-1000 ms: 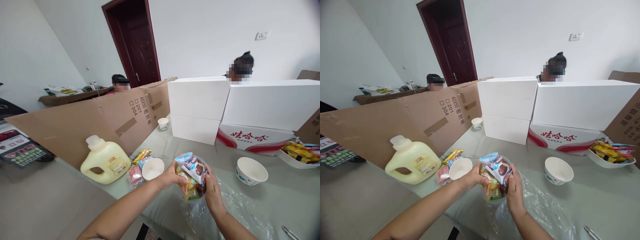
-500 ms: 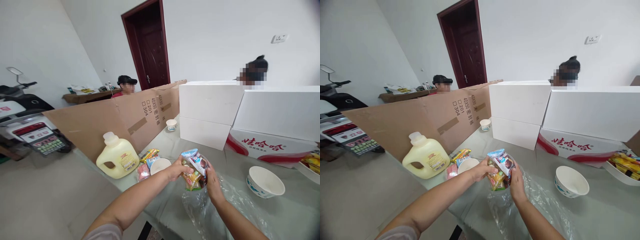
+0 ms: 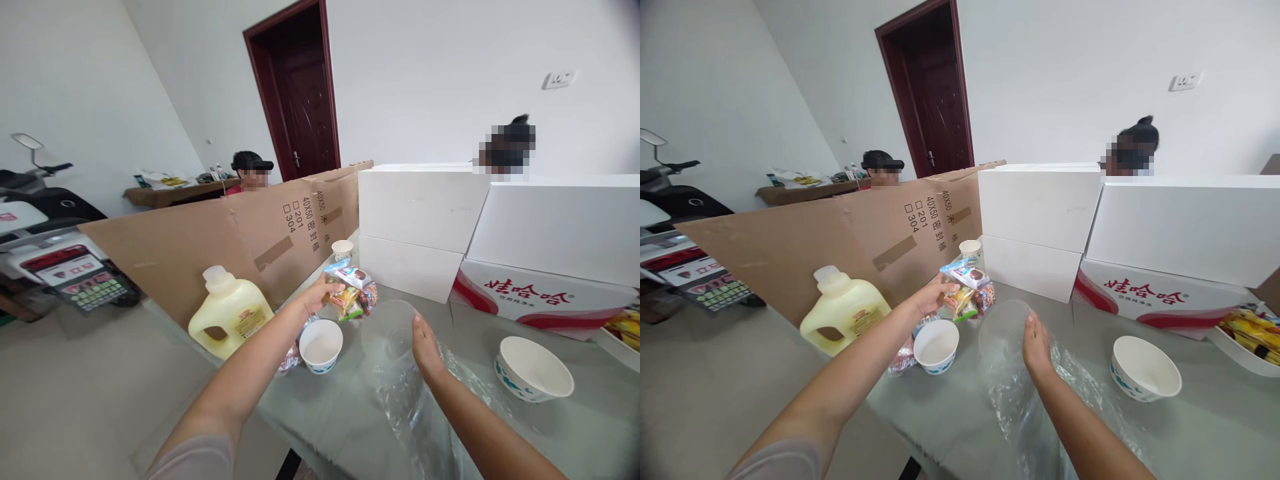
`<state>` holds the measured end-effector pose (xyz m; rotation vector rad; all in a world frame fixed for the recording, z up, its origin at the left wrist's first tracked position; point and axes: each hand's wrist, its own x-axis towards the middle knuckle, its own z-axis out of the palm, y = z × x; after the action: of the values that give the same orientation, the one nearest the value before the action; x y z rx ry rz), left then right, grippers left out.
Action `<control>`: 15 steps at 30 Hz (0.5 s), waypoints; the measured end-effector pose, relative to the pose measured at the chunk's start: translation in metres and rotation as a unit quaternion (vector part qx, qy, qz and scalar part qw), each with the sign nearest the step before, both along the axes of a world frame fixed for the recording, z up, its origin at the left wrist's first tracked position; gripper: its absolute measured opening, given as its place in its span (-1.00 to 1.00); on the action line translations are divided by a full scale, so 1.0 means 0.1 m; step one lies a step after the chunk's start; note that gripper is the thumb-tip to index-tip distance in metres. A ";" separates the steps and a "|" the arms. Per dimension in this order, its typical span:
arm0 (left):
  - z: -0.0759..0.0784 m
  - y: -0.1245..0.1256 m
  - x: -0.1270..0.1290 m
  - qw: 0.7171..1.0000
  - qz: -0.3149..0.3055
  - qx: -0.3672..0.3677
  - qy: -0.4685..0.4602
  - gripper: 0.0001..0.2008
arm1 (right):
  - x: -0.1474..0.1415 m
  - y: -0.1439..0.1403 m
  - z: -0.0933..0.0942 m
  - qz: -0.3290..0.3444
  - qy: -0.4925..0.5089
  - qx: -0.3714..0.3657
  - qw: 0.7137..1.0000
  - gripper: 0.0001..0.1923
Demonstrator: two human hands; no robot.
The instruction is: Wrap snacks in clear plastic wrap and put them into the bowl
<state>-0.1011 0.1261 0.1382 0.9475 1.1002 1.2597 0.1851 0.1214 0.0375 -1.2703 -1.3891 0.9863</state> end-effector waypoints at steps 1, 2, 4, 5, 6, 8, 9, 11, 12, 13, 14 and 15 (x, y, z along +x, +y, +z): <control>0.02 0.05 -0.13 1.000 0.010 -0.005 0.011 -0.24 | 0.01 0.00 0.00 -0.003 -0.003 -0.003 1.000 -0.19; 0.01 0.09 -0.25 0.999 0.020 -0.013 0.023 -0.23 | 0.01 -0.02 0.00 -0.005 -0.005 -0.007 1.000 -0.20; -0.04 0.15 -0.45 0.997 0.039 -0.037 0.049 -0.23 | 0.03 -0.05 0.00 -0.008 -0.007 -0.015 1.000 -0.19; -0.10 0.17 -0.53 0.996 0.045 -0.052 0.064 -0.24 | 0.05 -0.07 -0.01 -0.009 -0.006 -0.018 1.000 -0.17; -0.17 0.19 -0.59 0.993 0.050 -0.069 0.080 -0.25 | 0.06 -0.10 -0.02 -0.009 -0.004 -0.022 1.000 -0.15; -0.31 0.20 -0.69 0.987 0.053 -0.098 0.113 -0.28 | 0.09 -0.15 -0.03 -0.007 0.000 -0.029 1.000 -0.13; -0.37 0.20 -0.72 0.984 0.052 -0.108 0.130 -0.29 | 0.11 -0.18 -0.04 -0.004 0.005 -0.034 0.999 -0.13; -0.43 0.21 -0.80 0.979 0.048 -0.113 0.162 -0.29 | 0.14 -0.22 -0.07 0.005 0.020 -0.046 0.999 -0.13; -0.43 0.22 -0.84 0.977 0.044 -0.111 0.179 -0.28 | 0.16 -0.24 -0.09 0.008 0.028 -0.052 0.998 -0.13; -0.42 0.23 -0.87 0.974 0.042 -0.106 0.197 -0.27 | 0.18 -0.26 -0.11 0.011 0.035 -0.060 0.998 -0.12; -0.40 0.24 -0.90 0.970 0.040 -0.100 0.216 -0.25 | 0.19 -0.27 -0.14 0.011 0.040 -0.068 0.997 -0.12; -0.37 0.25 -0.92 0.967 0.040 -0.093 0.235 -0.23 | 0.20 -0.28 -0.17 0.010 0.044 -0.073 0.996 -0.12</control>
<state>-0.1929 0.1511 0.1012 1.0951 1.6112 0.9930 0.2053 0.0937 0.0209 -1.3058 -1.2843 1.1618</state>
